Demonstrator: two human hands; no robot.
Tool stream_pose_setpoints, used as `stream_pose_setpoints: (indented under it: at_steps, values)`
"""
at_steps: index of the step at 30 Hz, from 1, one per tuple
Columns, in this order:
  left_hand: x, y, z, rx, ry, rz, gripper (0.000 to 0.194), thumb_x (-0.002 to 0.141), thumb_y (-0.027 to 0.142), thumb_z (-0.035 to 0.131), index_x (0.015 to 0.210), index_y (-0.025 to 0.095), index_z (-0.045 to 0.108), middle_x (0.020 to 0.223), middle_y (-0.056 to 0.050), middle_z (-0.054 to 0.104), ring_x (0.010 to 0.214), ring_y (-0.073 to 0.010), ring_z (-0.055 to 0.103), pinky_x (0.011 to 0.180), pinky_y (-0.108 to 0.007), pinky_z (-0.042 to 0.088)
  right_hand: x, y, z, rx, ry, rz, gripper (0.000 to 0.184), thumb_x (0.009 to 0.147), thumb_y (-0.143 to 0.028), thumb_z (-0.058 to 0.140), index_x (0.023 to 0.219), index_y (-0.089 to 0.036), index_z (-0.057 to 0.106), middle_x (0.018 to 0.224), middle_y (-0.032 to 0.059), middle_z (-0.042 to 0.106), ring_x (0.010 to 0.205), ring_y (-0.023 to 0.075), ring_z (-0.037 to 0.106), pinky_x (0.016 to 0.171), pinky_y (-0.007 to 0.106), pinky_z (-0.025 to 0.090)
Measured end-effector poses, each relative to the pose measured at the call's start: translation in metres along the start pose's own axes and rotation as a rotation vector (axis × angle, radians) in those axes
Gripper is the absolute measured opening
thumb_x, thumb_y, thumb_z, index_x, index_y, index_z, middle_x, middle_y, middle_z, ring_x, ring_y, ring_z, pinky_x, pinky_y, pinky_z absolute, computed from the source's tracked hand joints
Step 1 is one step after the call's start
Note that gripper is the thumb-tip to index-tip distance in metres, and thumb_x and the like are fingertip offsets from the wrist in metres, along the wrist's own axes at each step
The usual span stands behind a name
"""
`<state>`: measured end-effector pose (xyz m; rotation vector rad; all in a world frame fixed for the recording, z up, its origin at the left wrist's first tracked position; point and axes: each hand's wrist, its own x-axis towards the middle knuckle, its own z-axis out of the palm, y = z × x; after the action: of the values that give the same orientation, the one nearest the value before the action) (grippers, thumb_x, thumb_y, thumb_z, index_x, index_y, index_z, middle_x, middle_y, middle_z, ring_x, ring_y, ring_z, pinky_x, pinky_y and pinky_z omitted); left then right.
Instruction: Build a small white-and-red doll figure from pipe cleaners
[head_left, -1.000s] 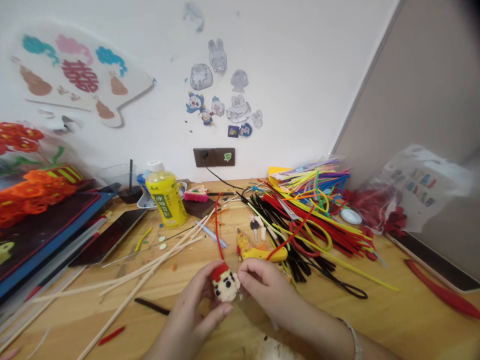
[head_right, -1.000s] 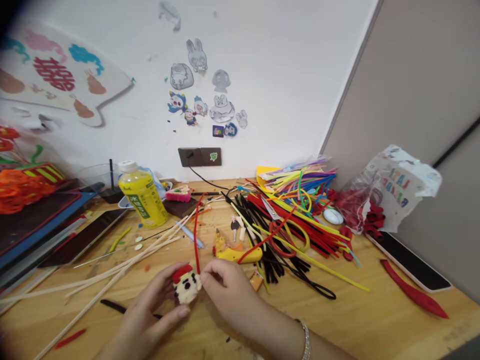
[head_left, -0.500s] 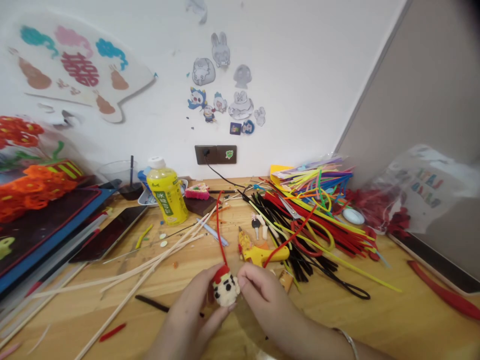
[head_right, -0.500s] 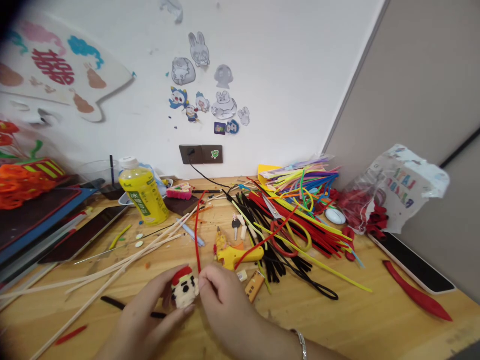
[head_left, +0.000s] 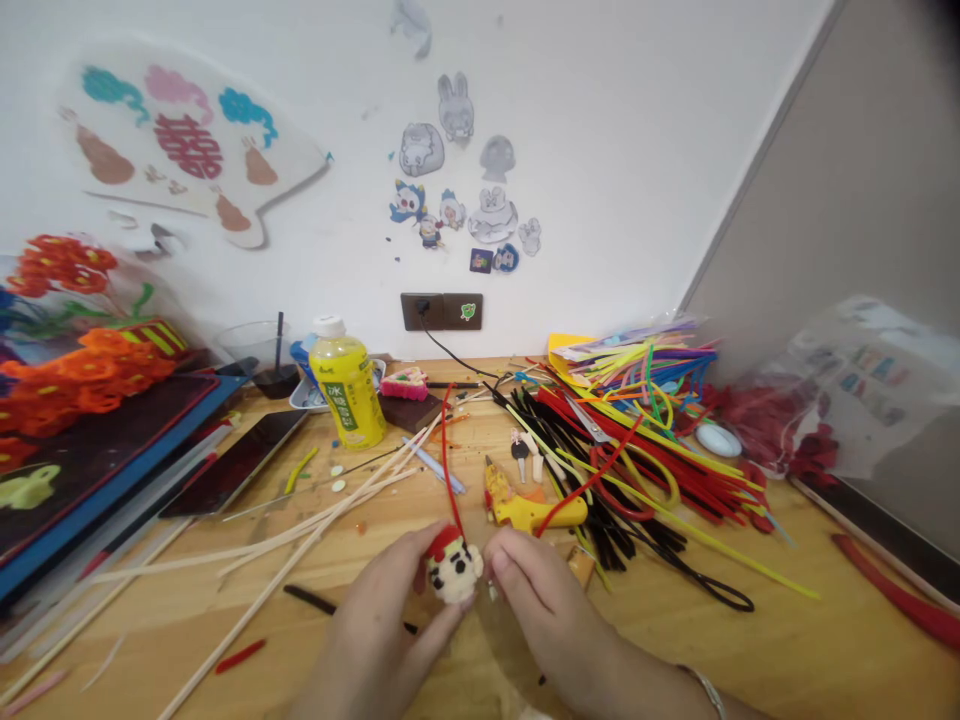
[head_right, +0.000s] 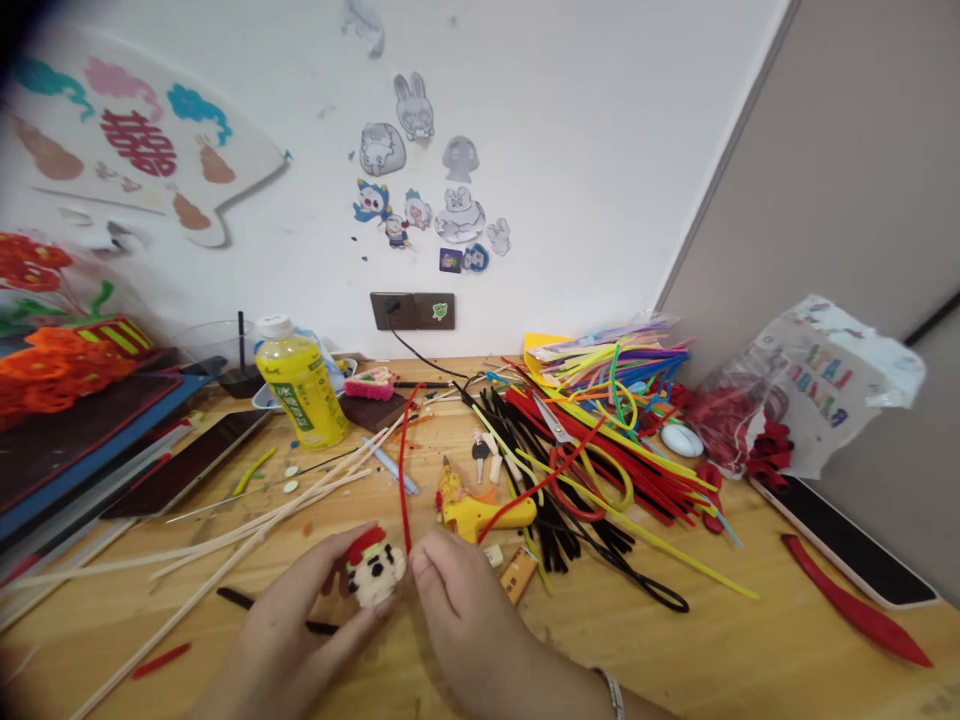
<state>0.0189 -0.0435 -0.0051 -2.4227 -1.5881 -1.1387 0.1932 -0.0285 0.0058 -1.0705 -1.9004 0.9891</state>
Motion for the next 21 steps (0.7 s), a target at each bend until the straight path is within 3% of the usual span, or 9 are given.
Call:
stream_pose_setpoints:
  at_steps: [12, 21]
  values:
    - [-0.006, -0.002, 0.002, 0.053, -0.018, 0.064, 0.045, 0.078, 0.035, 0.06, 0.118, 0.021, 0.043, 0.099, -0.01, 0.069, 0.086, -0.0225, 0.068, 0.073, -0.031, 0.057, -0.004, 0.007, 0.012, -0.034, 0.005, 0.025, 0.03, 0.094, -0.029, 0.029, 0.065, -0.02, 0.035, 0.061, -0.0032, 0.041, 0.058, 0.0113, 0.041, 0.053, 0.024, 0.027]
    - [-0.005, -0.001, 0.002, 0.066, -0.027, 0.03, 0.042, 0.077, 0.036, 0.06, 0.113, 0.021, 0.045, 0.094, -0.008, 0.07, 0.082, -0.0223, 0.069, 0.069, -0.03, 0.057, -0.005, 0.005, 0.008, 0.01, -0.027, 0.043, 0.033, 0.096, -0.035, 0.028, 0.071, -0.019, 0.042, 0.066, -0.0018, 0.047, 0.062, 0.0115, 0.045, 0.058, 0.023, 0.034]
